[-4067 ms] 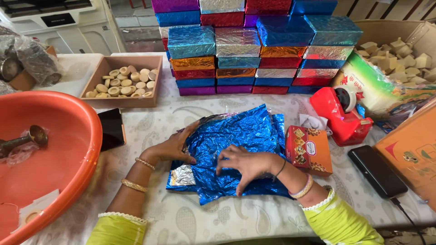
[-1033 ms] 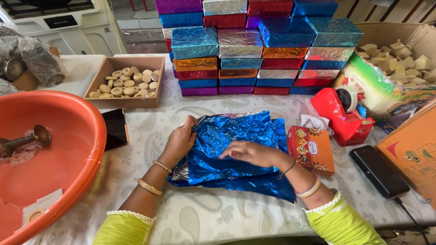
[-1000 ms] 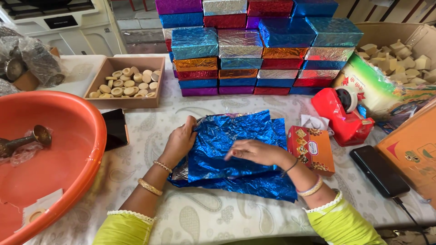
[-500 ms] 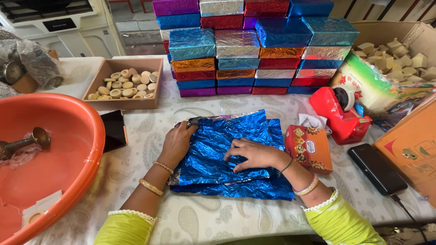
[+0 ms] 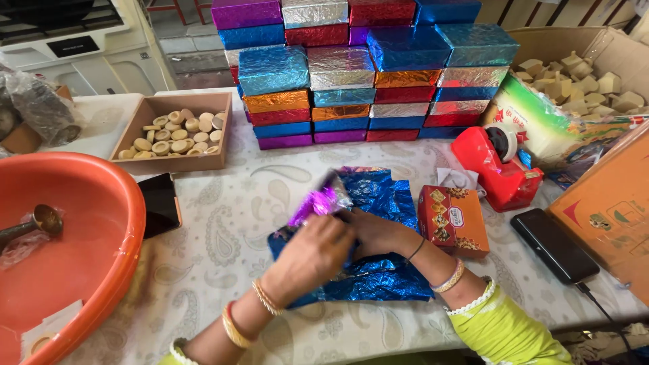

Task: Wrapping small rectangular boxes in decorative blue and silver foil at a packing table.

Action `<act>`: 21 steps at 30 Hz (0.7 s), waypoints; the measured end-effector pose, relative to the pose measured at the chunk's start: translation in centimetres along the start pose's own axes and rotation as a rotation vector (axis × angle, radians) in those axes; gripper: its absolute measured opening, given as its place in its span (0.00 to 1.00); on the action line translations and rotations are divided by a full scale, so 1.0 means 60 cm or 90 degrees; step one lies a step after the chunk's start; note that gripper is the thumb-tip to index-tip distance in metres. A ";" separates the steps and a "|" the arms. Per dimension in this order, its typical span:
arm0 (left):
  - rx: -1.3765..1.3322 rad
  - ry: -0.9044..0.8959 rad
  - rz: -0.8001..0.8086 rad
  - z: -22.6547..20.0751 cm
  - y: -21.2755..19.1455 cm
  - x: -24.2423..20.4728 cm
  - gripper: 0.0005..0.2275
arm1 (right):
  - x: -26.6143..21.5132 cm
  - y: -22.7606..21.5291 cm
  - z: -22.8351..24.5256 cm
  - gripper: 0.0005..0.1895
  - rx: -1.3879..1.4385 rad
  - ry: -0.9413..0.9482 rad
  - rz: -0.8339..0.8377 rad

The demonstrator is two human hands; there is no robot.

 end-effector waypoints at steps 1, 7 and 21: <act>-0.034 0.021 0.032 -0.015 0.010 0.000 0.10 | 0.001 0.040 -0.031 0.36 0.007 -0.013 0.048; -0.014 0.030 0.070 -0.013 0.022 -0.007 0.13 | -0.001 -0.008 0.013 0.44 -0.039 -0.107 -0.114; -0.167 -0.668 0.515 0.164 0.022 -0.082 0.23 | -0.006 -0.046 0.059 0.38 -0.005 -0.023 0.035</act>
Point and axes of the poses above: each hand's wrist, its own x-axis towards the middle knuckle, its own y-axis out of the palm, z = x × y, the point moved 5 cm from there along x, towards the middle knuckle, and after that the axes turned 9 degrees about -x, right-handed, at the moved point
